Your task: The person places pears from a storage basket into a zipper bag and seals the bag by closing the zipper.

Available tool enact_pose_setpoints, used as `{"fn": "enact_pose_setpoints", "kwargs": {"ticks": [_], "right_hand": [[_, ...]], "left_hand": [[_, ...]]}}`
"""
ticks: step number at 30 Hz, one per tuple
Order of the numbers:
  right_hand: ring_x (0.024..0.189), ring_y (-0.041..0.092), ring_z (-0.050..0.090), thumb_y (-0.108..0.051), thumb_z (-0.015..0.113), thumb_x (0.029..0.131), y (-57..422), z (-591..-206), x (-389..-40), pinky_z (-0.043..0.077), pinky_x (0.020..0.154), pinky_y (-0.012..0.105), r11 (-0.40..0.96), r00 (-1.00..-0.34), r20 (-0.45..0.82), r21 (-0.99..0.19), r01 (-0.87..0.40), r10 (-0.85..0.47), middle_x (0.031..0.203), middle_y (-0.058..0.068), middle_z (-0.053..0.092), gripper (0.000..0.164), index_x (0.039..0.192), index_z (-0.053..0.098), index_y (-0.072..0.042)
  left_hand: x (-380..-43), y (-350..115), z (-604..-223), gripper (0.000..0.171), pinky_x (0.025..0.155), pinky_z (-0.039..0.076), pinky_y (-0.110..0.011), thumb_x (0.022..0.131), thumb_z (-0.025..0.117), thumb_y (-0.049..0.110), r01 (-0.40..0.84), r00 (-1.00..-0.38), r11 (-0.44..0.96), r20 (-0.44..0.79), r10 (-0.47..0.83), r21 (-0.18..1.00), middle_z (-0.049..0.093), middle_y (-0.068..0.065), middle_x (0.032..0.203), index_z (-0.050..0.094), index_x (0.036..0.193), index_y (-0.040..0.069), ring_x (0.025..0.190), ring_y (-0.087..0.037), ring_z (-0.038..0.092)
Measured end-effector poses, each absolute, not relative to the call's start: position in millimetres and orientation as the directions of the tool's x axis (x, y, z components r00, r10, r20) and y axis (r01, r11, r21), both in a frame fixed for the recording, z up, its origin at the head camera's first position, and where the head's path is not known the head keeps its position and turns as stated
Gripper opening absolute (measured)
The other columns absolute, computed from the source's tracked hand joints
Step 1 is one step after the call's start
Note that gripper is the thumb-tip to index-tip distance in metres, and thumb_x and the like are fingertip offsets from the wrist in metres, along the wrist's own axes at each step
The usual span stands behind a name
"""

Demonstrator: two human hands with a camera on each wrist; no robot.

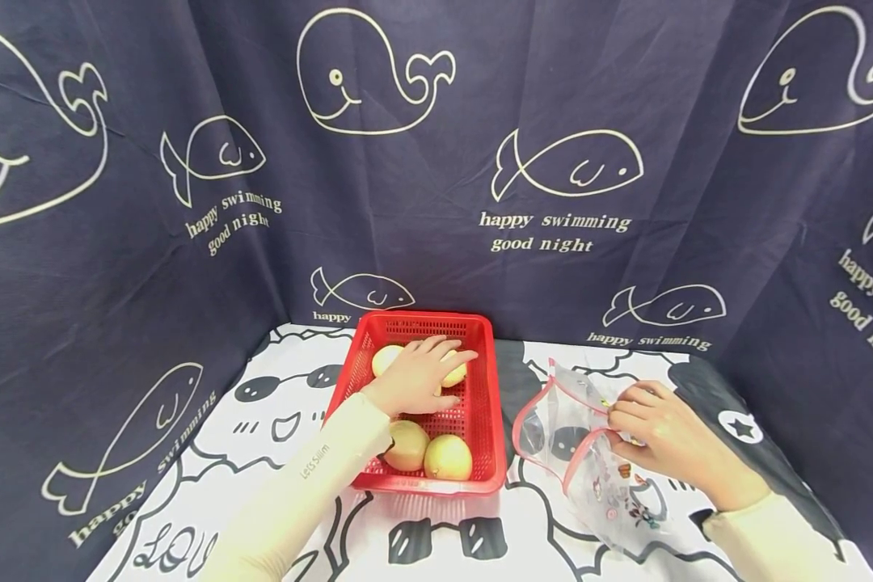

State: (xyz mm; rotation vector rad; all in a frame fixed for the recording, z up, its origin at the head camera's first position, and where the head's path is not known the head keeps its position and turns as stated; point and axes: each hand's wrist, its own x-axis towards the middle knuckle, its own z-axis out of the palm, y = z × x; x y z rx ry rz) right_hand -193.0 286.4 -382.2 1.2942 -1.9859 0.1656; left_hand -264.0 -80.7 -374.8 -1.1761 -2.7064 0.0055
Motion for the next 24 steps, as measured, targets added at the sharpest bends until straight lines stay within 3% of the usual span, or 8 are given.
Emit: {"fn": "enact_pose_setpoints", "kwargs": {"ticks": [15, 24], "right_hand": [[0.07, 0.019, 0.053, -0.026, 0.038, 0.1, 293, -387, -195, 0.038, 0.081, 0.038, 0.483, -0.184, 0.684, 0.274, -0.832, -0.706, 0.071, -0.009, 0.054, 0.035, 0.071, 0.055, -0.016], [0.07, 0.018, 0.054, -0.027, 0.04, 0.102, 296, -390, -195, 0.038, 0.081, 0.037, 0.484, -0.184, 0.693, 0.266, -0.833, -0.697, 0.071, -0.009, 0.055, 0.036, 0.071, 0.055, -0.017]], "left_hand": [[-280, -90, -396, 0.087, 0.109, 0.034, -0.05, 0.081, 0.073, 0.045, 0.591, -0.806, 0.806, 0.05, 0.59, 0.008, 0.043, -0.009, 0.15, 0.035, 0.154, 0.02, 0.139, -0.03, 0.036], [-283, -93, -403, 0.091, 0.105, 0.035, -0.055, 0.077, 0.076, 0.044, 0.535, -0.845, 0.844, 0.032, 0.534, 0.039, 0.043, -0.014, 0.148, 0.033, 0.153, 0.016, 0.138, -0.033, 0.036]]}}
